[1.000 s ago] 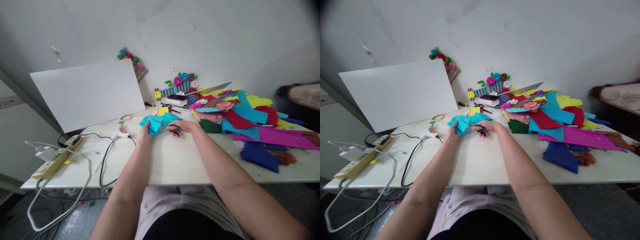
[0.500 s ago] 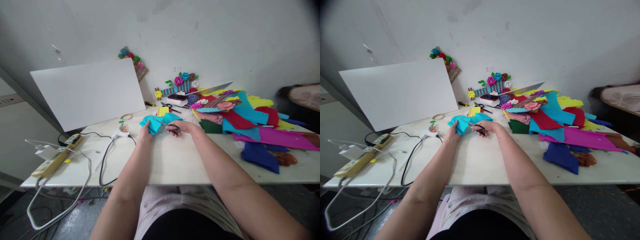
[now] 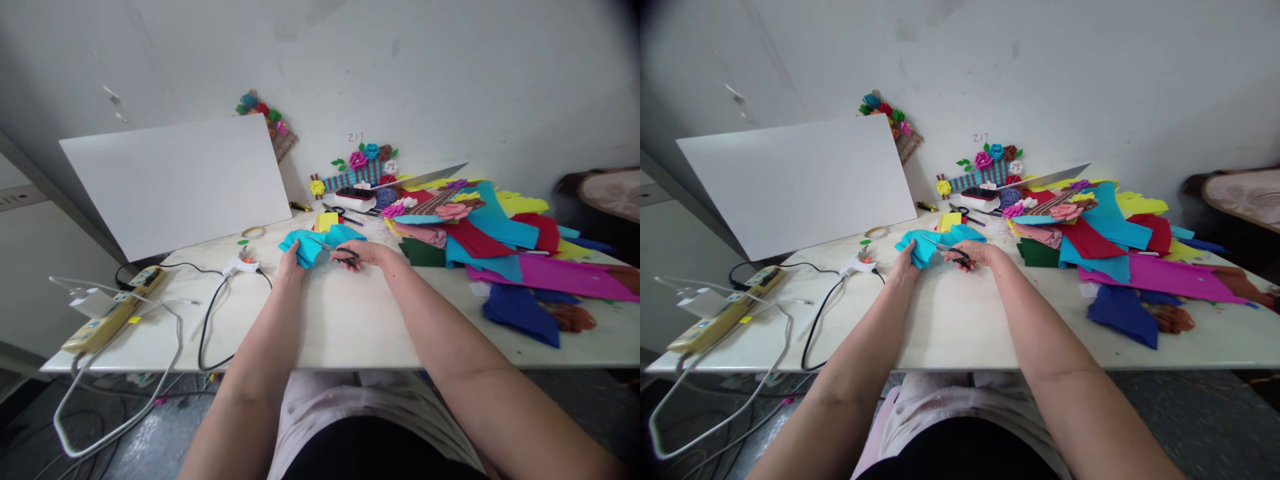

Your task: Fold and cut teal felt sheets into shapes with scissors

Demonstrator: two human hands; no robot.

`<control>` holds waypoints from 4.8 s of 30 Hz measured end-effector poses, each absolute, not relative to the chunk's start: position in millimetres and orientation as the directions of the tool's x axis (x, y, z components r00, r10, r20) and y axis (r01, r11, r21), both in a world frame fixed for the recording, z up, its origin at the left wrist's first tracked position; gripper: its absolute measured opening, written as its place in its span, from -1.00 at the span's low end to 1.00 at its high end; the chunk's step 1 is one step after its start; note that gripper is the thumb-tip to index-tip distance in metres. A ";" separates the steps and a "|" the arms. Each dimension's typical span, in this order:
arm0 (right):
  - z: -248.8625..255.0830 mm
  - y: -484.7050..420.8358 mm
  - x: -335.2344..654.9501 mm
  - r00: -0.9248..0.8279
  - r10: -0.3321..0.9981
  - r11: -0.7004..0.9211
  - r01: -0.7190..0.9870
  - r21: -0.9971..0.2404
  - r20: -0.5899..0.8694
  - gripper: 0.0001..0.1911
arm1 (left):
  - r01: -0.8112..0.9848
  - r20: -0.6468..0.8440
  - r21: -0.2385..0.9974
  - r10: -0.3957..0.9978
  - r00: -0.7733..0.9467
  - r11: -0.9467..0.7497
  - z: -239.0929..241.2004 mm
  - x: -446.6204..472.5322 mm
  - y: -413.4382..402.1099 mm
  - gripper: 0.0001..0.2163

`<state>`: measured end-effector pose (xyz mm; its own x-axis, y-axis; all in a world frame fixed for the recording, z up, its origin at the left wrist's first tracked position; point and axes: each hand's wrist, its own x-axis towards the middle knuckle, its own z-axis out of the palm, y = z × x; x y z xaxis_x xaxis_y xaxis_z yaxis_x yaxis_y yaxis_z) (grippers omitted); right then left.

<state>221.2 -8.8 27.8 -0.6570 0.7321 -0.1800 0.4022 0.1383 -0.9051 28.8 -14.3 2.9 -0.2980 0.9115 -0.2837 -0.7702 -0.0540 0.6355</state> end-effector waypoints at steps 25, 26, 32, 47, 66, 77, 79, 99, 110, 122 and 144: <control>17.1 -1.3 221.9 -0.656 0.740 0.180 0.406 -0.896 -0.149 -0.53 | -0.776 -0.284 0.628 0.913 -0.295 -0.055 0.5 27.3 -13.1 -0.78; 16.8 -1.1 221.8 -0.656 0.741 0.179 0.404 -0.897 -0.148 -0.53 | -0.778 -0.288 0.626 0.912 -0.293 -0.052 1.0 27.4 -13.5 -0.77; 14.6 0.6 222.6 -0.658 0.740 0.182 0.398 -0.899 -0.141 -0.54 | -0.778 -0.291 0.626 0.907 -0.303 -0.059 1.8 27.2 -13.7 -0.80; 26.4 -10.5 218.2 -0.637 0.748 0.157 0.443 -0.883 -0.187 -0.52 | -0.765 -0.296 0.644 0.914 -0.278 -0.025 3.5 29.3 -15.8 -0.76; 21.3 -5.6 214.6 -0.630 0.762 0.197 0.445 -0.873 -0.149 -0.66 | -0.780 -0.319 0.624 0.900 -0.296 -0.035 2.5 28.3 -14.2 -0.73; 15.8 -3.5 217.8 -0.648 0.754 0.223 0.412 -0.884 -0.112 -0.63 | -0.787 -0.269 0.614 0.923 -0.276 -0.057 2.5 28.3 -17.8 -0.75; 15.9 -3.3 218.0 -0.645 0.756 0.223 0.414 -0.883 -0.112 -0.63 | -0.785 -0.266 0.616 0.924 -0.277 -0.058 1.8 27.9 -16.8 -0.77; 24.8 -11.3 214.8 -0.641 0.753 0.185 0.427 -0.885 -0.152 -0.56 | -0.763 -0.270 0.647 0.930 -0.248 -0.016 3.7 29.9 -19.9 -0.70; 22.8 -10.9 215.0 -0.616 0.781 0.184 0.381 -0.906 -0.100 -0.68 | -0.753 -0.211 0.657 0.949 -0.234 -0.040 0.9 27.4 -18.1 -0.77; 21.1 -10.4 213.7 -0.623 0.779 0.214 0.366 -0.906 -0.068 -0.63 | -0.731 -0.204 0.680 0.946 -0.252 -0.049 -1.9 26.5 -16.3 -0.76; 18.4 -10.1 213.5 -0.643 0.759 0.192 0.374 -0.907 -0.105 -0.62 | -0.687 -0.210 0.726 0.944 -0.254 -0.024 -8.1 27.9 -12.5 -0.74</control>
